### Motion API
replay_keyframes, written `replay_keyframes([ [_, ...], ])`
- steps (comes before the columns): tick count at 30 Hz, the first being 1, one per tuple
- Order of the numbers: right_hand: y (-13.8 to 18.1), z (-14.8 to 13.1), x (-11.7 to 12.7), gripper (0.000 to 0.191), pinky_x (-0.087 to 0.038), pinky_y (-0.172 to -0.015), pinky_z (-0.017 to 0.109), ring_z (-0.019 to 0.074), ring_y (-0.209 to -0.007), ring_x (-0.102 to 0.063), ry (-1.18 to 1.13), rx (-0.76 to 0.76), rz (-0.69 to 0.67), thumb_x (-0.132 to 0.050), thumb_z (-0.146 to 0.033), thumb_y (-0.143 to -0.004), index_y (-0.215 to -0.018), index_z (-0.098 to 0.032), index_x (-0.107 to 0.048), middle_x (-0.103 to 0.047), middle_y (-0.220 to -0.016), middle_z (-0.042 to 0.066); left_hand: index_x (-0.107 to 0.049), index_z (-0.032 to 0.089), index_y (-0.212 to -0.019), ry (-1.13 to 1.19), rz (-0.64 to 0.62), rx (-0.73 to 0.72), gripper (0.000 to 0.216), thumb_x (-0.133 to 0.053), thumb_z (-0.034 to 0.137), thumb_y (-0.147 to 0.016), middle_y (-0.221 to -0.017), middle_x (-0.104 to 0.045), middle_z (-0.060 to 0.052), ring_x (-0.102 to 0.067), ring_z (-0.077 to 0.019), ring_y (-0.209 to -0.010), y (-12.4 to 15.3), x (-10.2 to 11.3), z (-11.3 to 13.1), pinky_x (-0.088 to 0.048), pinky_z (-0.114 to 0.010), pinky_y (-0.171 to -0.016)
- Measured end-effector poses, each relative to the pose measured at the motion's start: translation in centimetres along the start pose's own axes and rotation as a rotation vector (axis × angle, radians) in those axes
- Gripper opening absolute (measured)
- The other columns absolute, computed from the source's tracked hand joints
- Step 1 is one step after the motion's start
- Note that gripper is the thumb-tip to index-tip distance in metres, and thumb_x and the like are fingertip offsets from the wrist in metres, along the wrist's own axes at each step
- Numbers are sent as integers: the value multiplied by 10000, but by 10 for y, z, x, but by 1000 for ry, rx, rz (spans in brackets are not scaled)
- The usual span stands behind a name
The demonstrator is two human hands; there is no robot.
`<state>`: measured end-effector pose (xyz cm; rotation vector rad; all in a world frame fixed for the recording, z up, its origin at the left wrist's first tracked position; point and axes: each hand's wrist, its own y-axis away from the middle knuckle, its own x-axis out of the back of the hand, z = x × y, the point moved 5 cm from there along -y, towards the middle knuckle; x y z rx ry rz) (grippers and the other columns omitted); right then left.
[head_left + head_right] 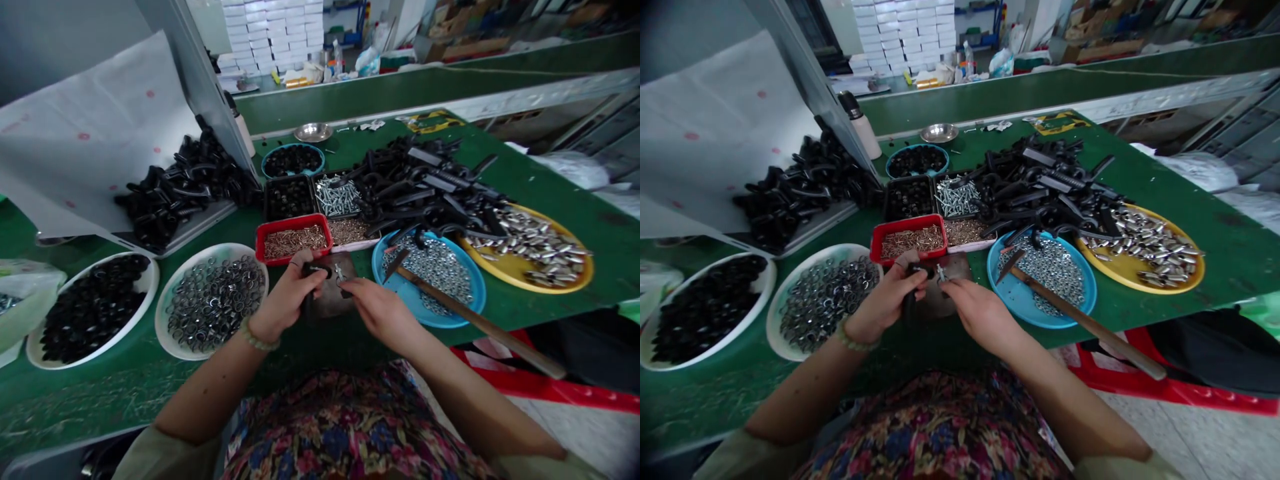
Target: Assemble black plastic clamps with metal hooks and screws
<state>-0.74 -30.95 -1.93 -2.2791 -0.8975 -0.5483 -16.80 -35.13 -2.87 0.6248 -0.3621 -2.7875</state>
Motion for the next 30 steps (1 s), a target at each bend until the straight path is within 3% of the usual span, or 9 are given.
replay_keyframes([
  [2, 5, -1, -3, 325, -560, -903, 396, 221, -1044, -663, -48, -39, 26, -493, -151, -883, -1156, -256, -635, -691, -1129, 78, -519, 224, -1046, 9, 5, 32, 417, -759, 248, -705, -804, -525, 44, -440, -42, -559, -1, -7, -8, -365, -154, -476],
  [7, 18, 11, -10, 206, -599, -696, 320, 157, -749, -715, -503, -208, 88, -460, -234, -949, -1131, -242, -558, -713, -904, 28, -537, 200, -1022, -8, -54, 78, 397, -761, 255, -698, -720, -497, 50, -459, -58, -553, 3, -13, -10, -324, -154, -448],
  [11, 25, 7, -9, 221, -567, -861, 370, 196, -975, -691, -277, -100, -5, -515, -198, -909, -1105, -243, -607, -711, -1039, 63, -531, 219, -1043, 37, -85, 12, 417, -763, 227, -697, -834, -598, 24, -464, -48, -558, 8, -16, -17, -349, -155, -475],
  [14, 29, 5, -9, 240, -576, -810, 322, 160, -897, -704, -294, -96, 32, -468, -165, -934, -1132, -250, -574, -713, -984, 41, -522, 230, -1045, 108, -85, -39, 417, -762, 220, -704, -861, -623, 19, -444, -36, -540, 8, -17, -25, -349, -150, -481],
  [17, 31, 2, -10, 244, -573, -778, 286, 137, -849, -704, -317, -98, 49, -447, -154, -953, -1154, -253, -545, -714, -920, 16, -536, 217, -1046, 131, -80, 40, 379, -740, 321, -745, -767, -595, 24, -417, -31, -497, 4, -10, -30, -302, -135, -444],
  [20, 34, -1, -12, 246, -562, -806, 288, 144, -899, -691, -235, -43, -81, -460, -151, -946, -1153, -235, -563, -713, -955, 30, -547, 193, -1106, 68, -203, 187, 436, -642, 497, -808, -687, -593, 8, -329, -21, -404, 6, -4, -24, -203, -141, -385],
  [24, 40, 10, -7, 245, -566, -790, 282, 145, -882, -689, -164, -75, -156, -450, -152, -949, -1152, -213, -572, -708, -972, 45, -530, 155, -1216, -128, -472, 175, 583, -629, 554, -803, -692, -654, -60, -362, -43, -405, 22, -6, -3, -177, -162, -375],
  [26, 41, 16, -2, 256, -568, -794, 285, 146, -883, -690, -119, -90, -102, -444, -147, -950, -1163, -213, -568, -708, -984, 49, -520, 163, -1223, -190, -400, 134, 562, -654, 513, -803, -747, -661, -64, -392, -45, -449, 24, -3, 1, -211, -156, -393],
  [30, 39, 8, 2, 283, -559, -860, 303, 161, -982, -674, -23, 20, -26, -444, -126, -940, -1181, -215, -563, -699, -1055, 66, -480, 216, -1199, -146, -66, 2, 518, -736, 318, -761, -801, -587, 17, -436, -33, -541, 18, 2, -6, -350, -148, -495],
])
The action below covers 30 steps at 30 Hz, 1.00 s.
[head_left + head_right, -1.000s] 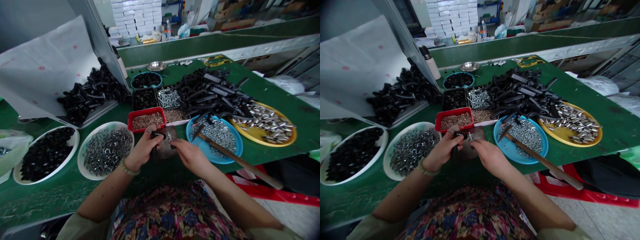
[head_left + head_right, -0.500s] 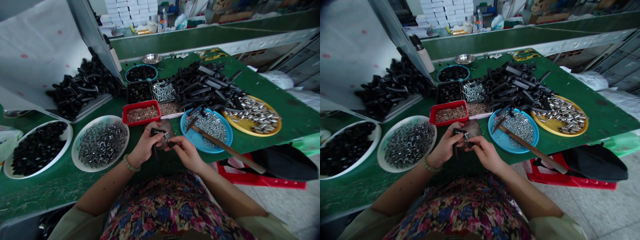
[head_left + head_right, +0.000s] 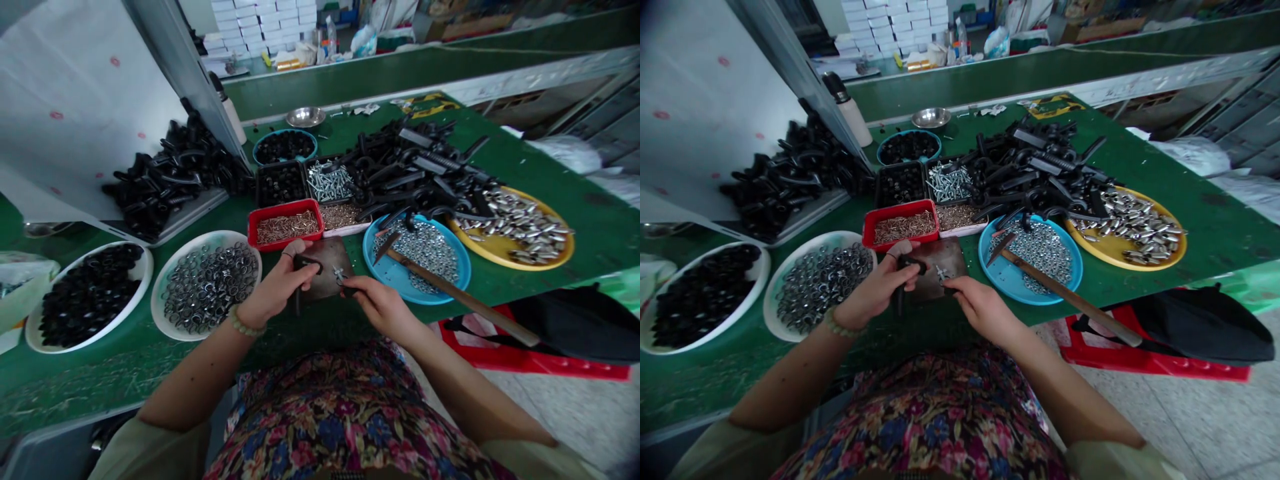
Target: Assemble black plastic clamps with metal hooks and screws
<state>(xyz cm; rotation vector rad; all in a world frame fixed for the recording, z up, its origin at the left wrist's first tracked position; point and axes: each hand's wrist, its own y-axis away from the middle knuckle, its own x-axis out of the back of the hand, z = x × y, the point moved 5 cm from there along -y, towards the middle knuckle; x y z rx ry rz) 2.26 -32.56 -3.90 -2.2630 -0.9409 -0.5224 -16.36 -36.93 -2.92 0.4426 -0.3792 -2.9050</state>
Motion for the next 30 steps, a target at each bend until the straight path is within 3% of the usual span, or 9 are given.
replay_keyframes([
  [3, -2, -10, -6, 285, -556, -875, 313, 172, -1027, -664, 24, 67, 13, -444, -120, -935, -1177, -211, -562, -689, -1095, 81, -478, 213, -1176, 16, 28, -13, 508, -738, 238, -741, -735, -508, 58, -445, -39, -551, -1, -13, -9, -367, -158, -516],
  [8, 1, -4, -14, 249, -574, -784, 284, 143, -881, -697, -170, -79, 56, -421, -140, -960, -1176, -211, -523, -707, -941, 49, -483, 203, -1101, 9, -14, 30, 394, -692, 247, -770, -795, -524, 39, -471, -52, -574, 1, -23, -14, -368, -176, -509],
  [13, 2, -2, -17, 232, -542, -877, 365, 194, -1023, -662, -168, -19, -208, -451, -178, -947, -1137, -204, -582, -684, -1087, 102, -520, 199, -1116, -277, -156, 75, 411, -714, 254, -758, -815, -523, 29, -501, -76, -626, -1, -12, -22, -394, -199, -535],
  [16, -2, 6, -16, 175, -571, -769, 339, 160, -838, -704, -574, -210, -218, -470, -274, -969, -1132, -219, -504, -694, -920, 45, -501, 212, -1192, -392, -259, -44, 492, -729, 262, -759, -882, -586, 3, -573, -119, -739, 0, -14, -18, -462, -252, -666],
  [20, -4, 13, -24, 386, -573, -621, 265, 123, -632, -701, -1128, -462, -196, -673, -386, -860, -1094, -241, -401, -697, -838, -15, -488, 210, -1205, -398, -270, -177, 574, -786, 256, -716, -963, -642, -26, -616, -183, -910, 5, -25, -13, -467, -333, -860],
  [26, -8, 14, -28, 410, -573, -629, 244, 123, -668, -711, -1199, -518, -163, -717, -379, -827, -1054, -230, -410, -707, -813, -14, -474, 213, -1199, -205, -128, -197, 524, -740, 305, -757, -905, -609, 5, -611, -146, -780, 7, -26, -20, -479, -299, -775],
  [30, -10, 13, -38, 491, -571, -599, 259, 147, -645, -715, -1188, -590, -117, -734, -418, -796, -1075, -244, -371, -704, -780, -19, -420, 220, -1243, -198, -173, -201, 528, -695, 320, -804, -928, -607, -11, -614, -159, -810, 6, -25, -22, -495, -322, -792],
])
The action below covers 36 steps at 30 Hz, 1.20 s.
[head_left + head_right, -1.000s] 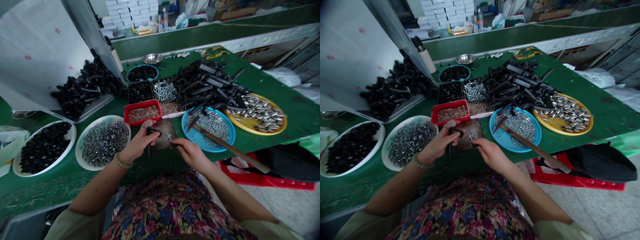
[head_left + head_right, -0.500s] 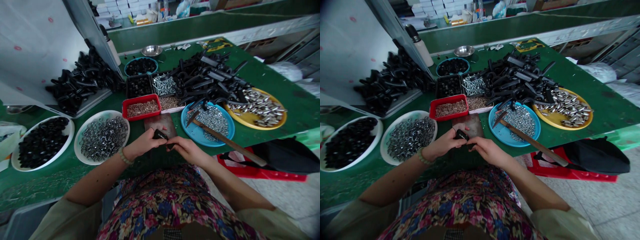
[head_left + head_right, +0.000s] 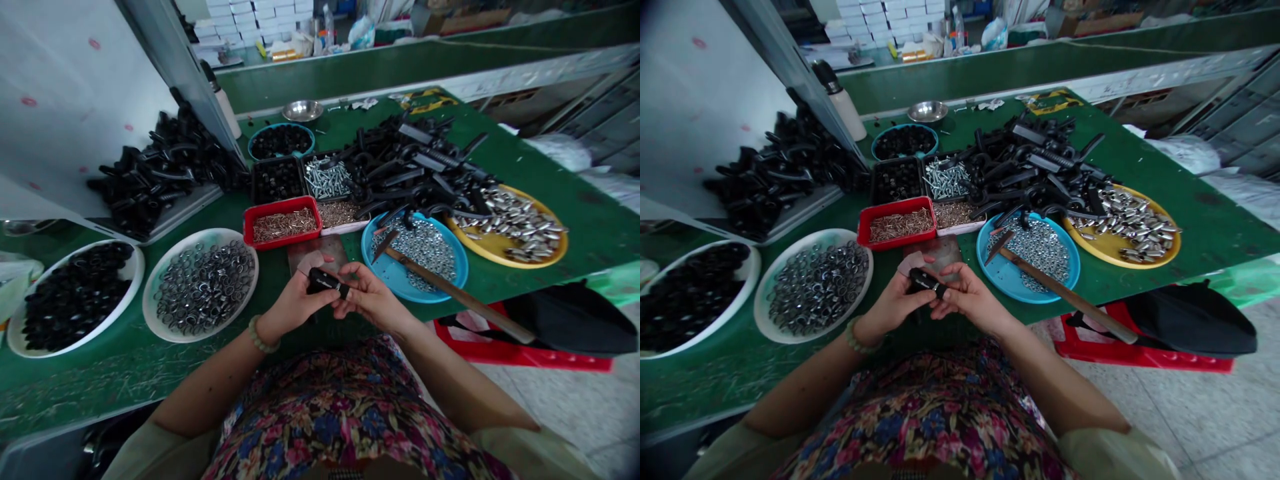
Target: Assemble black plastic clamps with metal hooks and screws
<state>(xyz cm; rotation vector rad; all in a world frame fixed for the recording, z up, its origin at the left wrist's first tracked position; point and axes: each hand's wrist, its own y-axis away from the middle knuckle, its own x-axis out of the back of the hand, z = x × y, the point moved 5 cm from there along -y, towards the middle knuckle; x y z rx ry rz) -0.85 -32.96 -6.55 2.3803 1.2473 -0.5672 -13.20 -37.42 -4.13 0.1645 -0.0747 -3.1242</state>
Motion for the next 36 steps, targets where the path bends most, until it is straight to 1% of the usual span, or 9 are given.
replay_keyframes([
  [5, -6, 3, -5, 405, -548, -558, 274, 149, -589, -686, 206, -68, 96, -663, -492, -819, -910, -234, -364, -648, -691, -44, -196, 200, -1438, -190, -28, -17, 897, -754, 329, -748, -1086, -581, -71, -598, -229, -985, 2, 15, -2, -486, -401, -914],
  [7, -21, -10, -4, 334, -519, -536, 268, 142, -578, -657, 422, -70, 43, -575, -506, -870, -864, -220, -402, -631, -681, -29, -126, 185, -1483, -307, 4, -15, 851, -650, 354, -834, -1158, -566, -103, -576, -247, -1069, 1, 30, -1, -456, -422, -976],
  [12, -120, -74, -3, 115, -473, -798, 339, 203, -909, -622, 1465, 313, 62, -556, -272, -889, -876, -169, -607, -673, -931, 80, -312, 171, -1459, -890, -19, -115, 542, -400, 254, -931, -1362, -487, -147, -425, -269, -1306, -16, 50, -3, -283, -435, -1136],
  [14, -168, -70, -10, 128, -432, -872, 376, 255, -1027, -588, 1892, 282, -113, -557, -208, -871, -905, -149, -665, -678, -1033, 125, -378, 179, -1429, -1128, -126, -180, 580, -501, 248, -867, -1354, -509, -143, -428, -295, -1297, -25, 42, -14, -234, -476, -1155],
  [17, -216, -51, -13, 144, -399, -882, 406, 296, -1037, -578, 2149, 174, -281, -568, -158, -837, -860, -125, -706, -701, -1018, 157, -411, 140, -1400, -1314, -177, -279, 627, -593, 260, -811, -1368, -522, -159, -421, -299, -1308, -31, 32, -32, -115, -517, -1187],
  [23, -225, -40, -9, 211, -371, -887, 410, 301, -1059, -561, 2171, 172, -303, -515, -181, -876, -949, -115, -702, -701, -1047, 171, -524, 235, -1284, -1284, -50, -343, 442, -579, 242, -846, -1402, -517, -105, -431, -269, -1301, -15, 33, -39, 21, -577, -1175],
  [28, -215, -54, -6, 275, -388, -905, 413, 287, -1059, -569, 2047, 283, -193, -441, -169, -923, -1086, -118, -657, -700, -1038, 149, -516, 254, -1303, -1205, 84, -211, 509, -620, 289, -805, -1309, -568, -88, -461, -274, -1241, -14, 38, -44, -120, -532, -1154],
  [32, -179, -62, 7, 273, -427, -935, 336, 203, -1038, -605, 1663, 374, -70, -480, -116, -902, -1112, -124, -655, -692, -1107, 117, -455, 189, -1337, -1143, 174, -129, 640, -653, 304, -740, -1241, -585, -124, -483, -280, -1201, -18, 40, -52, -277, -445, -1067],
  [36, -123, -48, 35, 210, -483, -869, 325, 173, -946, -642, 1381, 281, -40, -547, -148, -880, -1013, -168, -707, -712, -1010, 72, -428, 178, -1337, -1116, 181, -87, 670, -656, 316, -723, -1229, -583, -129, -486, -296, -1196, -21, 40, -54, -282, -446, -1042],
])
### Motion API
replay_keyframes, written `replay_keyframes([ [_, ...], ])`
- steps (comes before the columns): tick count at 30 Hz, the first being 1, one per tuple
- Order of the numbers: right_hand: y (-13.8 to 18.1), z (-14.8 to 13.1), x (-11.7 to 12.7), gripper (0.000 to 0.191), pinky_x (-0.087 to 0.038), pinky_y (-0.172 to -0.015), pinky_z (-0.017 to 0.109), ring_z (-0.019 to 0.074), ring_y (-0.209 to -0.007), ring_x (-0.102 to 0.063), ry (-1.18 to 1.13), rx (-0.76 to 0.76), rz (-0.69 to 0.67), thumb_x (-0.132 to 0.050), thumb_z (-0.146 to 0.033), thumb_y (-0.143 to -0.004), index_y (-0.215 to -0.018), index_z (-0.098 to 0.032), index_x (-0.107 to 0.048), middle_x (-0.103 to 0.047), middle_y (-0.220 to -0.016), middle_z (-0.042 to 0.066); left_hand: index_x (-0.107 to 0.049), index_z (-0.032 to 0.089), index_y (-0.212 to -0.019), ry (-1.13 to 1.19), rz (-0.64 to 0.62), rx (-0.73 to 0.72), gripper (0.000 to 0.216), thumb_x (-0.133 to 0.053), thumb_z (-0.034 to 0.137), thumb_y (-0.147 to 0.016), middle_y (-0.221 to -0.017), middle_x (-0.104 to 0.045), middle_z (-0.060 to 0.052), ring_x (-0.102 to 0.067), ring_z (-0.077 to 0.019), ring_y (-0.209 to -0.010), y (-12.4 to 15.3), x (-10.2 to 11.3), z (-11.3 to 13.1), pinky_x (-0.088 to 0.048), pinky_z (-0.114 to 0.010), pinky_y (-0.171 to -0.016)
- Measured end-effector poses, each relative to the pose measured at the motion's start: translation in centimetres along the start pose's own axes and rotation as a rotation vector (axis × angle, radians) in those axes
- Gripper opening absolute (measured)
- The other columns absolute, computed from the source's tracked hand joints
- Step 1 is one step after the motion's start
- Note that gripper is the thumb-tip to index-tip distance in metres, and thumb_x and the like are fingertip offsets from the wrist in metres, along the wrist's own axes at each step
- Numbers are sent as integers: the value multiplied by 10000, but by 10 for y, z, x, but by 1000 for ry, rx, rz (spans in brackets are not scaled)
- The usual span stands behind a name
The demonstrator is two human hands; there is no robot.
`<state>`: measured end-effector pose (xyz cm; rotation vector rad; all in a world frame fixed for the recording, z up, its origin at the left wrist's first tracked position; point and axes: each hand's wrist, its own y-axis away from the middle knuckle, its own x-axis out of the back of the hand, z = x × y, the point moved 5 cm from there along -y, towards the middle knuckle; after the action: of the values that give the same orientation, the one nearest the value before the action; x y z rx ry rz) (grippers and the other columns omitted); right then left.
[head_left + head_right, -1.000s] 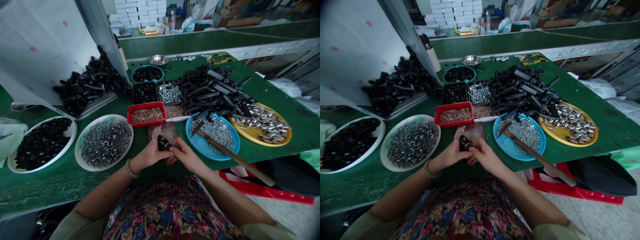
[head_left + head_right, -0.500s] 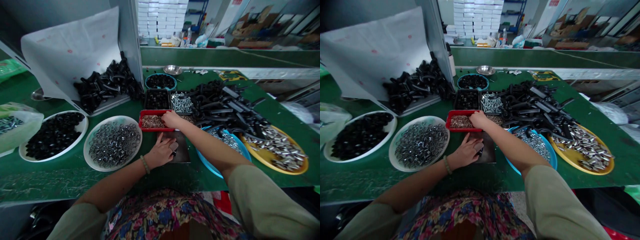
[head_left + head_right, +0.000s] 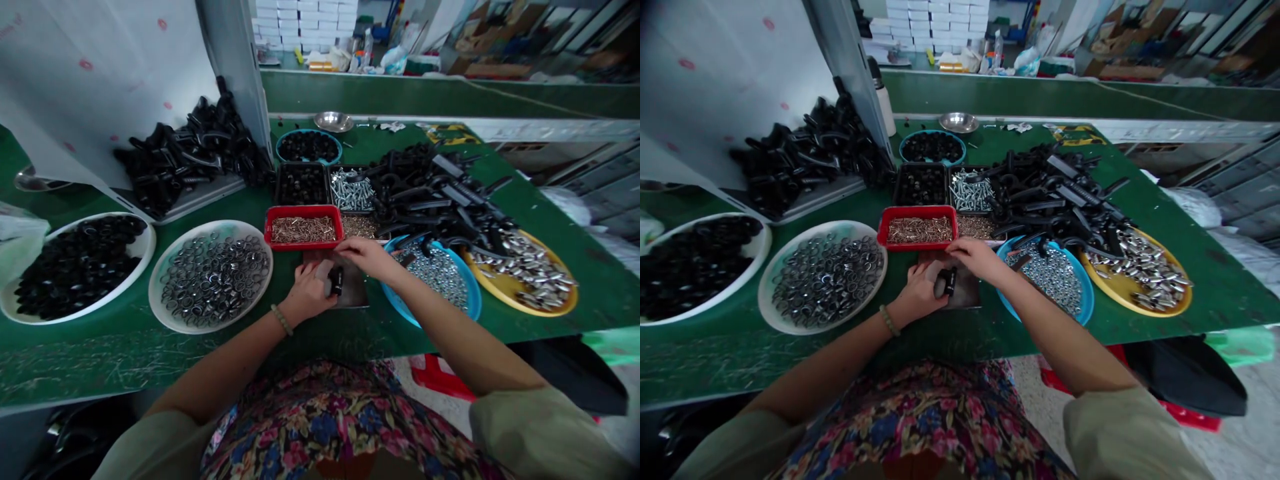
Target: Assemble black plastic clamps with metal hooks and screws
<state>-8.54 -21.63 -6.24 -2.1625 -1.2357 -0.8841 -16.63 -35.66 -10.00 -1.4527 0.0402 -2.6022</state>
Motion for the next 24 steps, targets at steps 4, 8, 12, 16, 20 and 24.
replay_keyframes([
  [4, 35, 13, -9, 205, -494, -789, 309, 157, -849, -635, -38, -98, 6, -554, -151, -867, -972, -172, -728, -701, -925, 62, -425, 196, -1330, -23, -18, 36, 669, -658, 335, -719, -1212, -586, -120, -478, -308, -1200, -1, -1, -1, -266, -450, -1052],
  [8, 38, 13, -13, 137, -463, -655, 251, 128, -684, -599, -75, -199, -3, -572, -209, -873, -915, -159, -692, -677, -762, 11, -422, 183, -1330, -30, -11, 25, 671, -649, 345, -720, -1216, -581, -126, -483, -309, -1189, -1, -3, -1, -273, -456, -1045],
  [12, 33, 5, -16, 124, -436, -658, 240, 137, -710, -604, 121, -237, -58, -566, -219, -902, -844, -154, -654, -671, -759, 19, -424, 160, -1323, -34, 11, 16, 672, -644, 351, -717, -1205, -587, -133, -492, -313, -1172, -1, -2, 1, -280, -467, -1031],
  [16, 32, -7, -28, 154, -444, -771, 283, 193, -874, -619, 441, -133, -94, -512, -213, -944, -927, -136, -644, -679, -917, 97, -403, 172, -1336, -37, 0, 32, 684, -640, 358, -721, -1207, -594, -124, -493, -307, -1173, -1, -1, 2, -278, -464, -1036],
  [20, 42, -18, -37, 240, -452, -816, 338, 237, -912, -607, 626, 40, -121, -442, -233, -972, -1010, -120, -650, -666, -939, 138, -402, 178, -1332, -54, -9, 54, 687, -646, 354, -715, -1246, -581, -132, -484, -304, -1203, -2, -1, 3, -270, -454, -1054],
  [24, 84, -3, 1, 449, -462, -890, 418, 296, -1062, -578, 719, -98, 50, -498, -375, -951, -1321, -122, -514, -643, -1142, 169, -409, 177, -1336, -45, 6, 46, 678, -641, 345, -722, -1271, -574, -140, -489, -311, -1210, -2, -1, 2, -265, -460, -1063],
])
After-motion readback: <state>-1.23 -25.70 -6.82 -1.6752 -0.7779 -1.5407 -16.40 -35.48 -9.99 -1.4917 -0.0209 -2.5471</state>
